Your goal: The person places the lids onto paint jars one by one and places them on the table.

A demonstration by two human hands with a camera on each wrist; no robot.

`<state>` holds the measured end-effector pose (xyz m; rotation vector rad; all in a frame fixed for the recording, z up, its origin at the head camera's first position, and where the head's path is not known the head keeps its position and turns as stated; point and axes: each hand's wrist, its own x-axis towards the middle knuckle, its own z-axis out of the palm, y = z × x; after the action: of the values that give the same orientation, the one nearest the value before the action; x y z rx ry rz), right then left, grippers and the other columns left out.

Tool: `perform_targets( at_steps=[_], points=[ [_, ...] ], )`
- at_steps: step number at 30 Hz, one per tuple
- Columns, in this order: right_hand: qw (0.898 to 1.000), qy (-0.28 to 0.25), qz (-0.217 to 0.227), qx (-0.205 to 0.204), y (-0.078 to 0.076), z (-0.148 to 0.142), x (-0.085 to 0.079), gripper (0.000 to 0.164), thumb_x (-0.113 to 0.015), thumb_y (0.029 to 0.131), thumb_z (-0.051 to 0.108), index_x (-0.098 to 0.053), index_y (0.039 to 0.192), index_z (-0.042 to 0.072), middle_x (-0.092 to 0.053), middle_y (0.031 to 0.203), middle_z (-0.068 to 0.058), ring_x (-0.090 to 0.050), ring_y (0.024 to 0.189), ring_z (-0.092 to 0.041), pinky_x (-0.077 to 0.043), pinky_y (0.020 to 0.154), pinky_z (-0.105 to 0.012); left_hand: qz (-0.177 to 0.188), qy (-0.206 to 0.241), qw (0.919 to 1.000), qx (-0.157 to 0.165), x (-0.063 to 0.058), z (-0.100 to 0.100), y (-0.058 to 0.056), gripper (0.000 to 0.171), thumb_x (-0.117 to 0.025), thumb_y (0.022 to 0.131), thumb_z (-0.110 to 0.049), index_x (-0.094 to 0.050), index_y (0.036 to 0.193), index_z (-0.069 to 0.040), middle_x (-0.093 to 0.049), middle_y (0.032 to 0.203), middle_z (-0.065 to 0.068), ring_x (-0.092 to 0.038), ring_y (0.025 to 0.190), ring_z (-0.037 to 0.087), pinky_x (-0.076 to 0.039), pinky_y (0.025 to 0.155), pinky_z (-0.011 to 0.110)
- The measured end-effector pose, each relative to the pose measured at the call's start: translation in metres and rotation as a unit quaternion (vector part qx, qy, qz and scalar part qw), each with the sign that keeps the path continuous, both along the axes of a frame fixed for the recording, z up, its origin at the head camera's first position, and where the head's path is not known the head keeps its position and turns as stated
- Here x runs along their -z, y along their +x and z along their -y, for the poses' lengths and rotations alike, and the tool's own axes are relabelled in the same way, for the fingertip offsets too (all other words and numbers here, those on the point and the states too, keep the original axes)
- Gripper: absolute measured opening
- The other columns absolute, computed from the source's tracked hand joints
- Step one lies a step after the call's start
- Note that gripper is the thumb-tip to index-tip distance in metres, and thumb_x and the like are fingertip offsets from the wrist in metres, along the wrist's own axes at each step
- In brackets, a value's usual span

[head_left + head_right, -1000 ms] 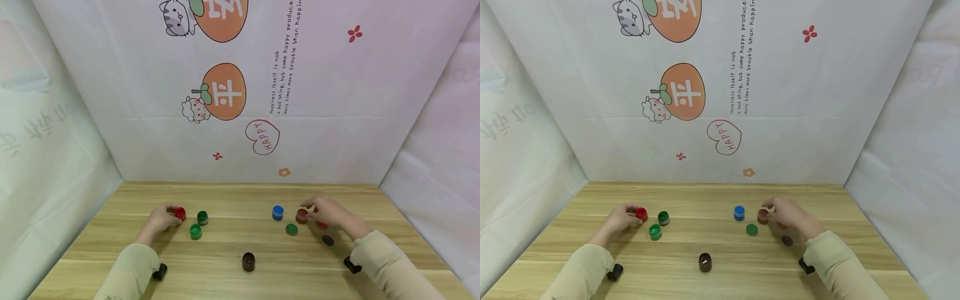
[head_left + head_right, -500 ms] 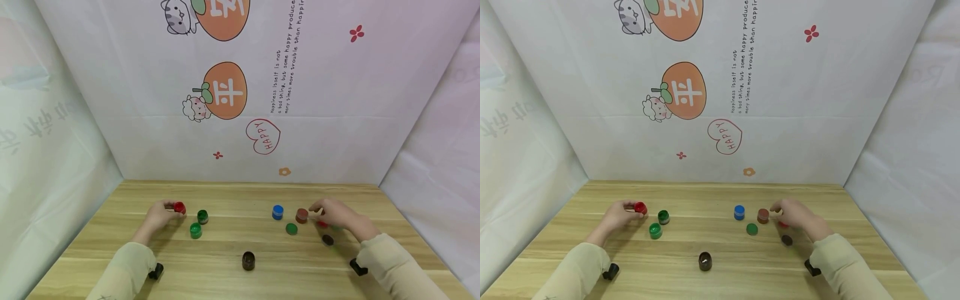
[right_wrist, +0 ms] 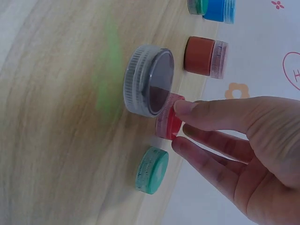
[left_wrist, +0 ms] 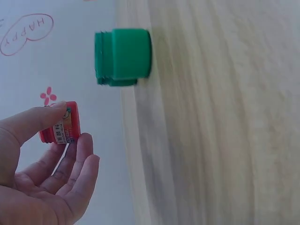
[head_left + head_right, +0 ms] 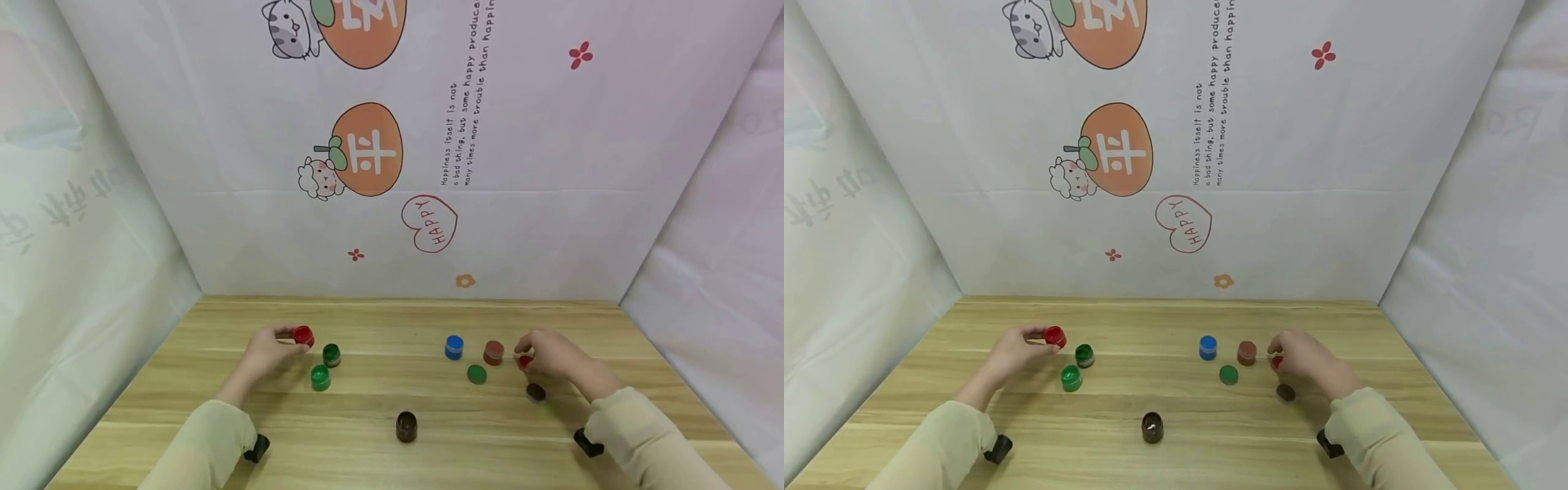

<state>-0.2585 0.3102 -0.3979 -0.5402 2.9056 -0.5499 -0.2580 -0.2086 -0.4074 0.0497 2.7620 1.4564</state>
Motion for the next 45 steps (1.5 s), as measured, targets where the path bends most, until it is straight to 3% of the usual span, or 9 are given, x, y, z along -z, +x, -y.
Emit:
perform_targets(
  at_steps=[9, 17, 24, 35, 45],
  points=[
    [1.000, -0.006, 0.014, 0.011, -0.001, -0.002, 0.003, 0.034, -0.074, 0.068, -0.015, -0.077, 0.101, -0.005, -0.072, 0.099, -0.015, -0.066, 0.086, -0.029, -0.057, 0.072, -0.041, 0.008, 0.023, 0.9997, 0.008, -0.003, -0.009, 0.005, 0.049, -0.081, 0.090, -0.016, -0.063, 0.131, 0.006, -0.065, 0.127, 0.020, -0.059, 0.117, 0.038, -0.051, 0.095, 0.050],
    [1.000, -0.008, 0.005, 0.007, 0.000, -0.003, 0.003, 0.029, -0.074, 0.071, -0.011, -0.077, 0.100, -0.005, -0.072, 0.096, -0.013, -0.064, 0.083, -0.025, -0.055, 0.069, -0.039, 0.010, 0.059, 0.9981, 0.015, -0.002, -0.018, 0.006, 0.049, -0.082, 0.089, -0.014, -0.063, 0.130, 0.005, -0.066, 0.126, 0.020, -0.066, 0.110, 0.036, -0.054, 0.094, 0.046],
    [1.000, -0.007, 0.005, 0.005, 0.001, 0.001, -0.005, 0.021, -0.078, 0.082, -0.001, -0.076, 0.102, -0.007, -0.073, 0.098, -0.015, -0.066, 0.081, -0.022, -0.056, 0.070, -0.039, 0.009, 0.073, 0.9971, 0.019, -0.004, -0.030, 0.006, 0.048, -0.083, 0.088, -0.012, -0.065, 0.128, 0.006, -0.068, 0.123, 0.019, -0.069, 0.105, 0.032, -0.056, 0.092, 0.044],
    [1.000, -0.003, 0.005, -0.016, -0.002, 0.009, -0.017, 0.025, -0.077, 0.080, -0.007, -0.075, 0.105, -0.010, -0.073, 0.103, -0.021, -0.069, 0.092, -0.035, -0.059, 0.076, -0.046, 0.014, 0.087, 0.9957, 0.030, 0.001, -0.041, 0.005, 0.042, -0.081, 0.088, -0.009, -0.067, 0.126, 0.004, -0.072, 0.116, 0.014, -0.071, 0.099, 0.026, -0.056, 0.089, 0.041],
    [0.999, -0.006, 0.008, -0.034, 0.002, 0.019, -0.029, 0.021, -0.077, 0.082, -0.006, -0.078, 0.103, -0.005, -0.075, 0.097, -0.013, -0.069, 0.081, -0.024, -0.058, 0.069, -0.038, 0.025, 0.126, 0.9901, 0.058, 0.002, -0.050, 0.005, 0.046, -0.081, 0.087, -0.006, -0.065, 0.128, 0.007, -0.073, 0.114, 0.016, -0.073, 0.093, 0.027, -0.057, 0.089, 0.043]
  ],
)
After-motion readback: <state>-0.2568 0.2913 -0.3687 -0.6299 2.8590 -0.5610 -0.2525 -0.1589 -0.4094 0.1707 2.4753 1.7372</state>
